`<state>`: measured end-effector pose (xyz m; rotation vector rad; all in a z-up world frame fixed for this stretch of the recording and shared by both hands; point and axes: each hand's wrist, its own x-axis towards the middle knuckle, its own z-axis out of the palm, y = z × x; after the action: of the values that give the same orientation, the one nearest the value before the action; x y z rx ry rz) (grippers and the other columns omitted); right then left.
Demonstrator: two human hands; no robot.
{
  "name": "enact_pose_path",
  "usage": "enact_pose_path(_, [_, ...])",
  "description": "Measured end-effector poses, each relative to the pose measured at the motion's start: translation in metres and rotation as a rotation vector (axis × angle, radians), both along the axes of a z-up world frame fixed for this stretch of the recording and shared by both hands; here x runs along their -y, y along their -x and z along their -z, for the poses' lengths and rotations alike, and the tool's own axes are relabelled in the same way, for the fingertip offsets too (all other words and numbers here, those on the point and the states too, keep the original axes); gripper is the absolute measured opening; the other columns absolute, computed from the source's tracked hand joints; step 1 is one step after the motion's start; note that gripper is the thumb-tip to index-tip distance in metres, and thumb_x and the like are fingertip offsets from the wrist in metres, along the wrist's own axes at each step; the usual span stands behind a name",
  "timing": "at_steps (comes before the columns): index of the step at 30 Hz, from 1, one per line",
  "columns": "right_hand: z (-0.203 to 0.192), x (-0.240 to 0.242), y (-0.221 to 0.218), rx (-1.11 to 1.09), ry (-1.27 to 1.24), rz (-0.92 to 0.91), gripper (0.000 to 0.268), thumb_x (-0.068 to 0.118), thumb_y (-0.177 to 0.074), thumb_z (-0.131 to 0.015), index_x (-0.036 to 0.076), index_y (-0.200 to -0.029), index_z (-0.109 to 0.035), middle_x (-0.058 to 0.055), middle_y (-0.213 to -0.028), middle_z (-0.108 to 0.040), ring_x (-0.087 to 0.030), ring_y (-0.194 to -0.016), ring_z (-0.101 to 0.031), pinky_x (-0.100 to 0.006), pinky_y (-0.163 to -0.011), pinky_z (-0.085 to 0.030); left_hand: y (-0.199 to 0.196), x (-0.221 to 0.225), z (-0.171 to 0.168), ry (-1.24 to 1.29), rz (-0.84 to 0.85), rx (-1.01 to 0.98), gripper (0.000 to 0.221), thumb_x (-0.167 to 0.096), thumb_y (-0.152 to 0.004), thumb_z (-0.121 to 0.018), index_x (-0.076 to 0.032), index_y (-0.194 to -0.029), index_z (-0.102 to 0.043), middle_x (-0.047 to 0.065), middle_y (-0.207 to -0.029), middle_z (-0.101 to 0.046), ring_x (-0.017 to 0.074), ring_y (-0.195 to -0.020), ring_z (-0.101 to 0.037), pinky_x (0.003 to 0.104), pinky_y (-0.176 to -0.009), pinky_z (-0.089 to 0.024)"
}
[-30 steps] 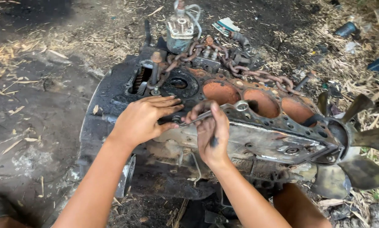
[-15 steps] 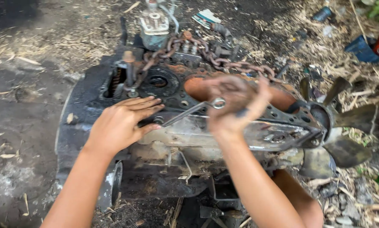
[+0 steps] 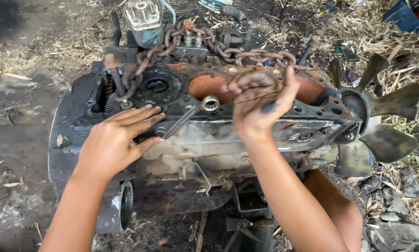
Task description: Loosening and removing bolts from an engine block using a combination wrench
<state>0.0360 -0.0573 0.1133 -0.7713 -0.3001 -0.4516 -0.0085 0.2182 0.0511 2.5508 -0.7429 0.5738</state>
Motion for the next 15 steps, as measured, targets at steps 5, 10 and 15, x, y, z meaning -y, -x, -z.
enact_pose_path(5, [-0.019, -0.046, -0.005, 0.239, 0.049, 0.004, 0.054, 0.051, -0.103, -0.056, 0.013, -0.07, -0.076, -0.007, -0.065, -0.073, -0.021, -0.059, -0.072, -0.036, -0.074, -0.065, 0.0, 0.0, -0.001, -0.018, -0.006, -0.029, 0.051, -0.038, -0.09, -0.084, -0.016, -0.136, -0.085, -0.001, -0.149, -0.079, 0.0205, -0.143, -0.07, 0.04, -0.11, -0.058])
enact_pose_path(10, [0.002, -0.069, -0.006, 0.204, 0.128, -0.576, 0.068, 0.053, -0.117, -0.037, 0.005, -0.095, -0.08, -0.013, -0.085, -0.078, -0.028, -0.075, -0.079, -0.045, -0.077, -0.071, 0.003, 0.002, -0.004, 0.016, -0.011, -0.063, 0.054, -0.037, -0.087, -0.088, -0.017, -0.137, -0.085, 0.0, -0.142, -0.082, 0.0244, -0.13, -0.076, 0.04, -0.103, -0.06])
enact_pose_path(15, [-0.006, -0.025, 0.008, 0.039, 0.077, -0.261, 0.067, 0.059, -0.103, -0.05, 0.006, -0.074, -0.079, -0.013, -0.069, -0.077, -0.029, -0.062, -0.079, -0.037, -0.07, -0.067, 0.002, 0.0, -0.003, 0.003, -0.011, -0.018, 0.05, -0.034, -0.089, -0.087, -0.013, -0.135, -0.086, 0.003, -0.146, -0.081, 0.0222, -0.139, -0.073, 0.039, -0.106, -0.059])
